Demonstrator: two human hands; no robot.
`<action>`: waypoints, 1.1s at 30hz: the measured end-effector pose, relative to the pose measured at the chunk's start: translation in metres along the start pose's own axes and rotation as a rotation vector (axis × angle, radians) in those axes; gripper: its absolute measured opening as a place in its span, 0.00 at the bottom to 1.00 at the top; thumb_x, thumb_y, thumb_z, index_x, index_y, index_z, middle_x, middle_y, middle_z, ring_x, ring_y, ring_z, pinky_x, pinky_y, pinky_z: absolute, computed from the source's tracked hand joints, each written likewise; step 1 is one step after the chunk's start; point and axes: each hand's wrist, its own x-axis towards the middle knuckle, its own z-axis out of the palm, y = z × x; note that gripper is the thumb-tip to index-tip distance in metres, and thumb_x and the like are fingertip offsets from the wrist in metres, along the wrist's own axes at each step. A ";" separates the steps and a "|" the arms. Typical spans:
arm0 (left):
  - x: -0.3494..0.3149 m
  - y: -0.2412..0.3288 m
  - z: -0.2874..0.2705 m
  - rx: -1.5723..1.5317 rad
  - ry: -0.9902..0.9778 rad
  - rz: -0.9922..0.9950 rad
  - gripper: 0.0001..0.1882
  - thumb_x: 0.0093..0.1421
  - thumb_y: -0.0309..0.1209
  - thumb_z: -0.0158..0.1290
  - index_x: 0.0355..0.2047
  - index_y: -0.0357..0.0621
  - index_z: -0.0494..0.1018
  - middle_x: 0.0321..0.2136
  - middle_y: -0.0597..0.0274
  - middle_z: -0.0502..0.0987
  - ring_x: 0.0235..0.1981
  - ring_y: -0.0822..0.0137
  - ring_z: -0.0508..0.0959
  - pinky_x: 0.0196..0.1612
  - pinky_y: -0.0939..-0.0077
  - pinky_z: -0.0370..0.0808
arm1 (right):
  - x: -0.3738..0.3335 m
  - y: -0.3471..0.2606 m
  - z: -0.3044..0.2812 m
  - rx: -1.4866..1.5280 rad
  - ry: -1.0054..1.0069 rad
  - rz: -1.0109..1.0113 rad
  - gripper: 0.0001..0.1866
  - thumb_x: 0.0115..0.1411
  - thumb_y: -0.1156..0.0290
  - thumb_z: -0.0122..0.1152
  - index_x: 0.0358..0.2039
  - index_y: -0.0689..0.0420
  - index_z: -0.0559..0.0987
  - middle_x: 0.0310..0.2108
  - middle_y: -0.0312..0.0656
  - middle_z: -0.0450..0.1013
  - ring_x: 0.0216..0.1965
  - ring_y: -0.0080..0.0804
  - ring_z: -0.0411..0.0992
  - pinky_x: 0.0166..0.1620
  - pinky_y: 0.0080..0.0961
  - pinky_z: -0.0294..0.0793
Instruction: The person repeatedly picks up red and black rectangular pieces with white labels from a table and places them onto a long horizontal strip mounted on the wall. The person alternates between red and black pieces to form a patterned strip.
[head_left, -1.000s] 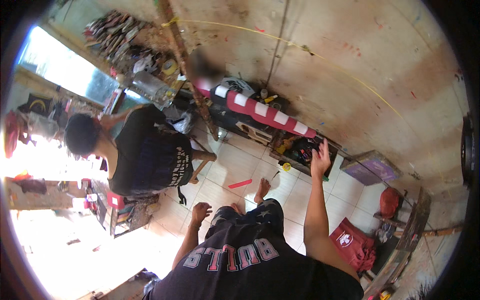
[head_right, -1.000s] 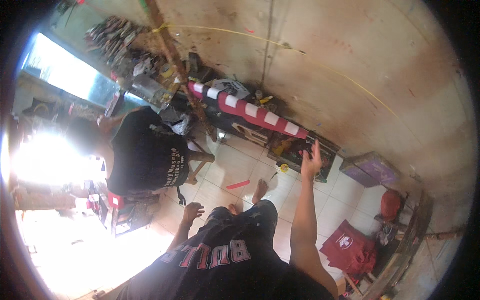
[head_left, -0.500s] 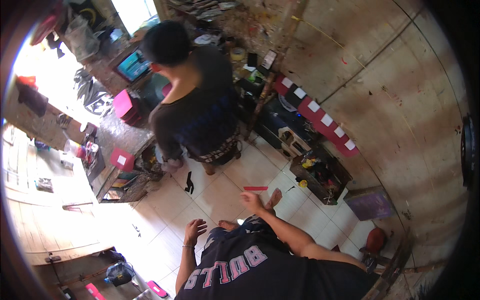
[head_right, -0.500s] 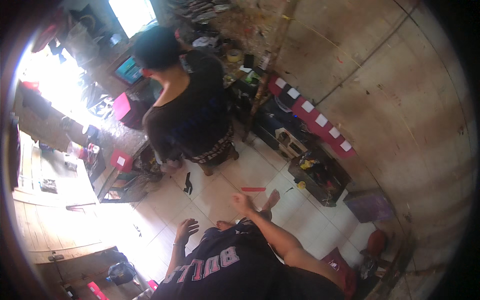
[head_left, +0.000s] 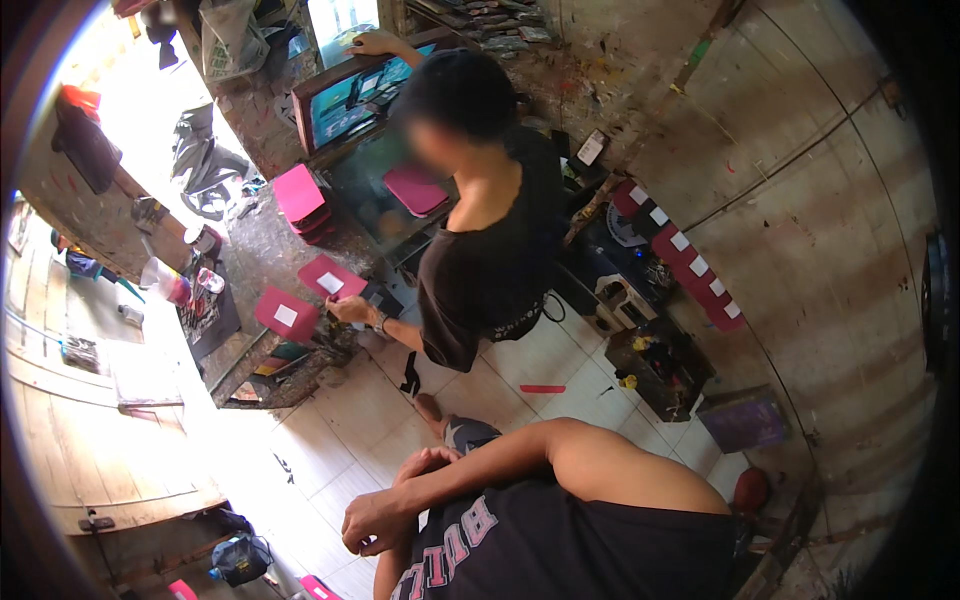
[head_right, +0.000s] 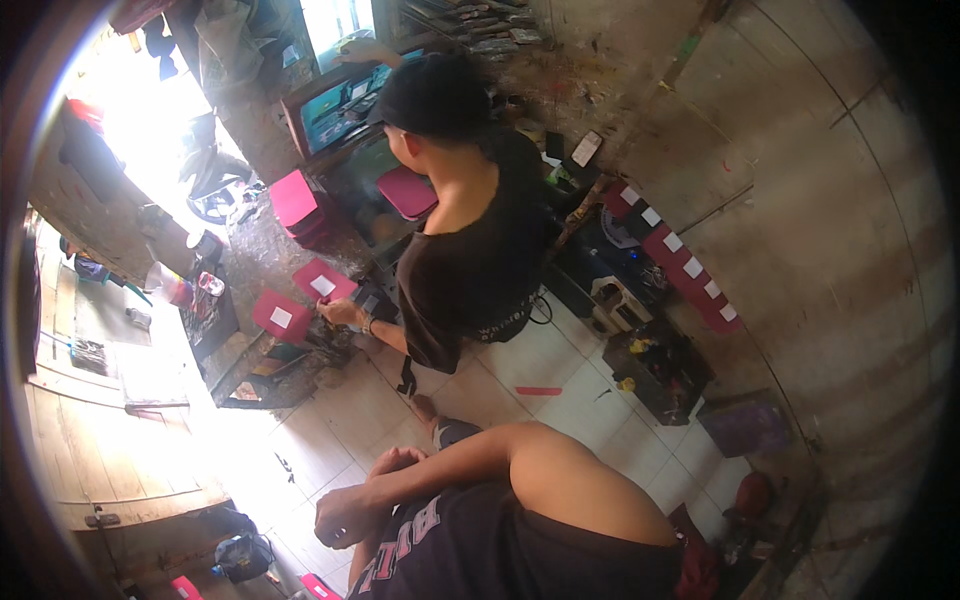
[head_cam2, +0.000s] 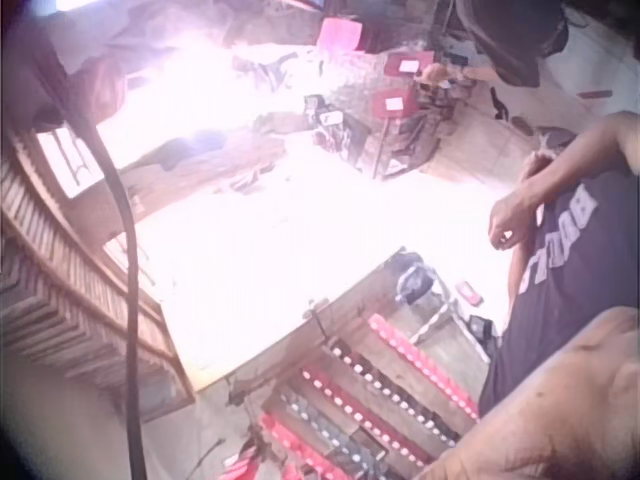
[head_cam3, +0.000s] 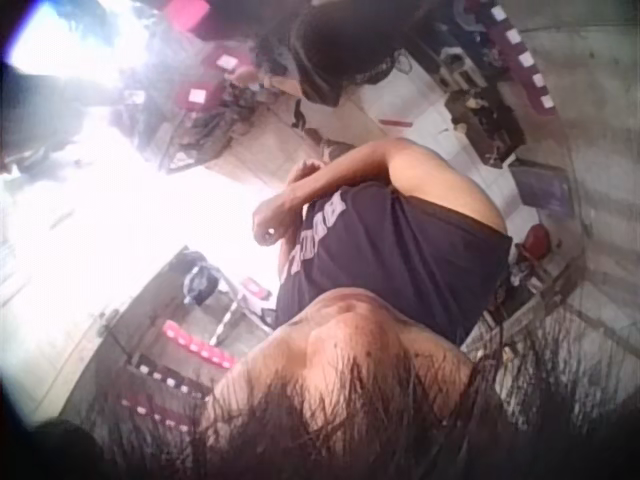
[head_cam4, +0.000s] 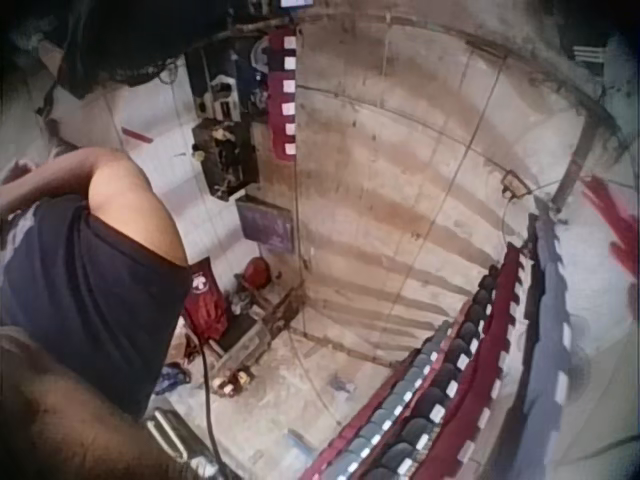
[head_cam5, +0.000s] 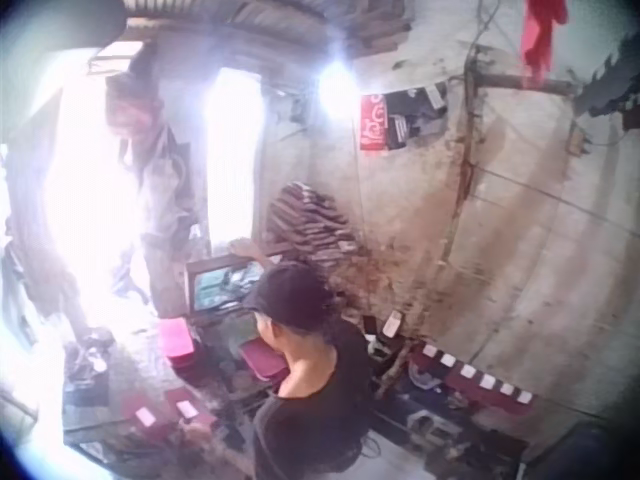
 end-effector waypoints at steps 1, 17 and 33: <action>-0.011 0.012 -0.002 -0.025 0.024 0.051 0.33 0.63 0.55 0.36 0.37 0.30 0.69 0.41 0.45 0.73 0.42 0.53 0.74 0.48 0.63 0.68 | 0.012 0.005 -0.006 0.065 -0.028 0.001 0.06 0.45 0.69 0.56 0.18 0.58 0.76 0.19 0.44 0.73 0.22 0.40 0.72 0.28 0.35 0.70; -0.224 0.142 -0.233 -0.668 1.317 0.615 0.11 0.62 0.37 0.47 0.34 0.41 0.69 0.32 0.56 0.75 0.34 0.63 0.75 0.41 0.70 0.74 | 0.028 0.427 -0.152 -0.165 0.768 1.359 0.17 0.46 0.65 0.61 0.35 0.63 0.78 0.34 0.51 0.76 0.36 0.41 0.76 0.41 0.31 0.74; -0.335 0.059 -0.282 0.062 1.495 -0.521 0.14 0.61 0.35 0.48 0.38 0.35 0.71 0.30 0.57 0.78 0.25 0.68 0.77 0.26 0.75 0.75 | -0.046 0.553 -0.179 1.326 1.868 0.861 0.13 0.52 0.69 0.54 0.40 0.54 0.72 0.42 0.41 0.71 0.47 0.36 0.66 0.53 0.49 0.61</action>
